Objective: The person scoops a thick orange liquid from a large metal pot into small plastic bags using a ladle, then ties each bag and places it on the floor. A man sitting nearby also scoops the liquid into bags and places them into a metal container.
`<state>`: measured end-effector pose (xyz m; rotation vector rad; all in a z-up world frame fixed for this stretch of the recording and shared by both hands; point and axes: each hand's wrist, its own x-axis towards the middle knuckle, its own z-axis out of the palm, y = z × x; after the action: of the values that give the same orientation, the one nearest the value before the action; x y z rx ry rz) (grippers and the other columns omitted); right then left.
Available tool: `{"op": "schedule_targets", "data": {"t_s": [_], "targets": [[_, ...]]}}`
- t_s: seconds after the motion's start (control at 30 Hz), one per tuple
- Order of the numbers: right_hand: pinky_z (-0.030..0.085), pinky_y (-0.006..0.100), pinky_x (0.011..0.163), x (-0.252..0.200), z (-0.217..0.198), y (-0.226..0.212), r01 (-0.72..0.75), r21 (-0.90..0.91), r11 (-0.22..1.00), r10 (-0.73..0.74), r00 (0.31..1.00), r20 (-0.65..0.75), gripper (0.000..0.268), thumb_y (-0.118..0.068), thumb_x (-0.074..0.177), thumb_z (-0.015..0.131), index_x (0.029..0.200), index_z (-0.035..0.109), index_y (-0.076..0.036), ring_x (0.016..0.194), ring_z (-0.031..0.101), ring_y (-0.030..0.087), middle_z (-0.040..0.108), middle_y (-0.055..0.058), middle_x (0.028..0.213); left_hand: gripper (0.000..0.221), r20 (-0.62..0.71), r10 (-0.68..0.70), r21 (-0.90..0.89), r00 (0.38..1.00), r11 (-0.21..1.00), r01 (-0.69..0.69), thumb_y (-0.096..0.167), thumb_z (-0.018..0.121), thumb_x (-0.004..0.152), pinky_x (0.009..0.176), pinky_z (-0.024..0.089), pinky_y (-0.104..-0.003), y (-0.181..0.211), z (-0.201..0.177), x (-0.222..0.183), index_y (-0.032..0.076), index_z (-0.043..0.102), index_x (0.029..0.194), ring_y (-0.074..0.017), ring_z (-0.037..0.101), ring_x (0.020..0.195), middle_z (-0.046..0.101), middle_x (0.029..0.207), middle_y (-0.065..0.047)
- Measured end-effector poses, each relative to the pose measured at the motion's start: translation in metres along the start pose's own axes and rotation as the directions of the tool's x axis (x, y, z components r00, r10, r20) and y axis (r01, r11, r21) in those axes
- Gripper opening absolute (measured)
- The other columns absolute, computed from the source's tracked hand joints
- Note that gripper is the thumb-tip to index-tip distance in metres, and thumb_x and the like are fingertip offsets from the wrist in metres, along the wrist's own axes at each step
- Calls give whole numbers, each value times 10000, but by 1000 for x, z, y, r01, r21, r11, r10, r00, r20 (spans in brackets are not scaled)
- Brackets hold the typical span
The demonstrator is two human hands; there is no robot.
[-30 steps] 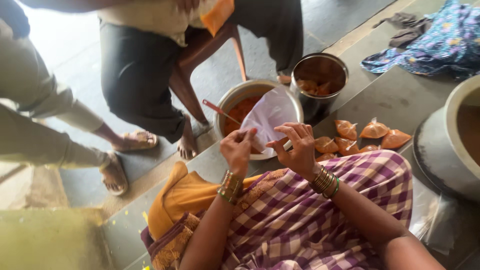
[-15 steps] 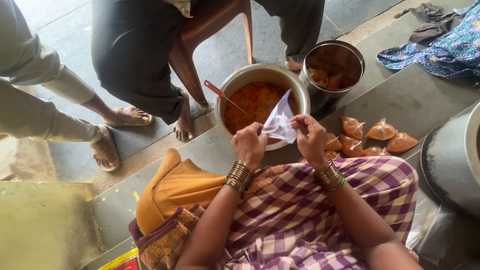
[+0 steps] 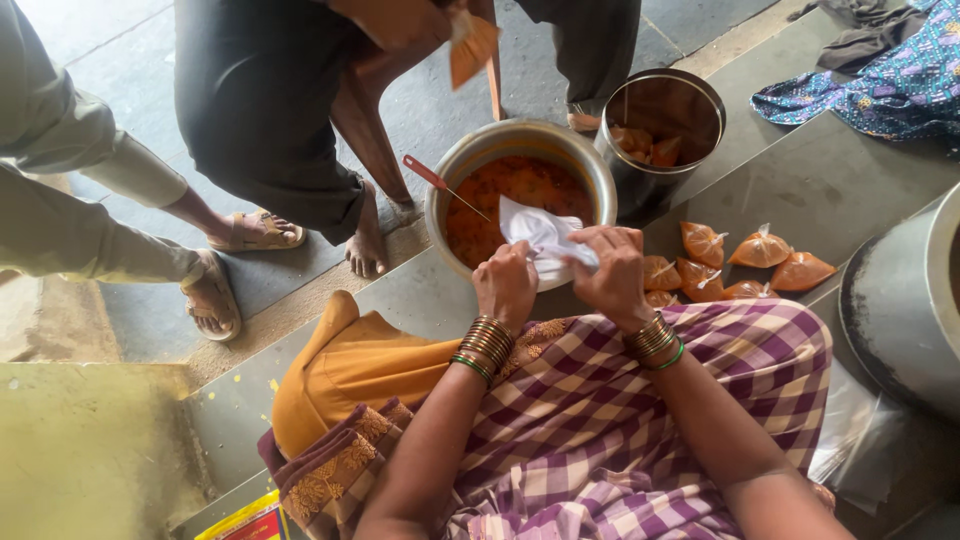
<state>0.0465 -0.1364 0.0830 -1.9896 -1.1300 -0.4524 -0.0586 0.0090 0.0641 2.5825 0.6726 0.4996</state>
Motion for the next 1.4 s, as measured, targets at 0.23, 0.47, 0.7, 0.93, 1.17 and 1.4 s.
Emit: {"op": "schedule_targets", "data": {"t_s": [0.23, 0.47, 0.7, 0.93, 1.17, 1.4], "targets": [[595, 295, 815, 3, -13, 22, -272, 133, 953, 280, 959, -38, 304, -39, 744, 838, 1034, 746, -52, 868, 731, 157, 744, 80, 989, 592, -156, -103, -122, 982, 989, 85, 9, 730, 763, 673, 586, -424, 7, -21, 3, -83, 582, 1329, -336, 705, 744, 691, 953, -218], [630, 250, 766, -4, -14, 41, -674, 523, 522, 524, 737, 426, 268, -27, 792, 830, 1036, 724, 6, 811, 747, 116, 780, 92, 944, 162, 247, -346, -749, 905, 524, 405, 33, 793, 841, 693, 573, -309, 2, -32, 2, -30, 770, 988, -200, 713, 763, 766, 873, -102], [617, 263, 803, -8, -20, 69, -675, 684, -276, 166, 668, 725, 235, -28, 954, 705, 1173, 647, 36, 854, 730, 130, 741, 84, 964, 244, 607, -7, -762, 794, -287, 580, -72, 613, 910, 738, 628, -282, -8, -35, -2, 7, 645, 1139, -167, 707, 861, 711, 990, -70], [570, 299, 907, 4, -26, 41, -331, 750, -573, 232, 812, 536, 228, -37, 1003, 668, 1174, 519, -39, 919, 690, 159, 684, 84, 956, 157, 362, 25, -846, 932, -411, 339, -1, 638, 1007, 784, 551, -264, 2, -43, 2, 35, 571, 1145, -115, 619, 874, 640, 960, -24], [572, 222, 874, -2, -21, 22, -340, 899, 275, 358, 904, 232, 455, 98, 825, 773, 1121, 498, -111, 935, 668, 65, 673, 19, 1013, 405, 179, -234, -706, 956, 646, 290, 51, 854, 692, 634, 526, -226, 14, -60, -1, 62, 643, 1038, -70, 605, 677, 672, 776, -2], [435, 189, 518, -13, -5, 12, -220, 511, 831, 281, 959, -45, 236, 50, 810, 746, 944, 592, -69, 591, 543, 24, 665, -5, 820, 166, 142, -621, -887, 771, 266, 378, -34, 723, 739, 579, 525, -226, 7, -27, 0, -22, 700, 903, -80, 619, 654, 704, 796, -48]]}}
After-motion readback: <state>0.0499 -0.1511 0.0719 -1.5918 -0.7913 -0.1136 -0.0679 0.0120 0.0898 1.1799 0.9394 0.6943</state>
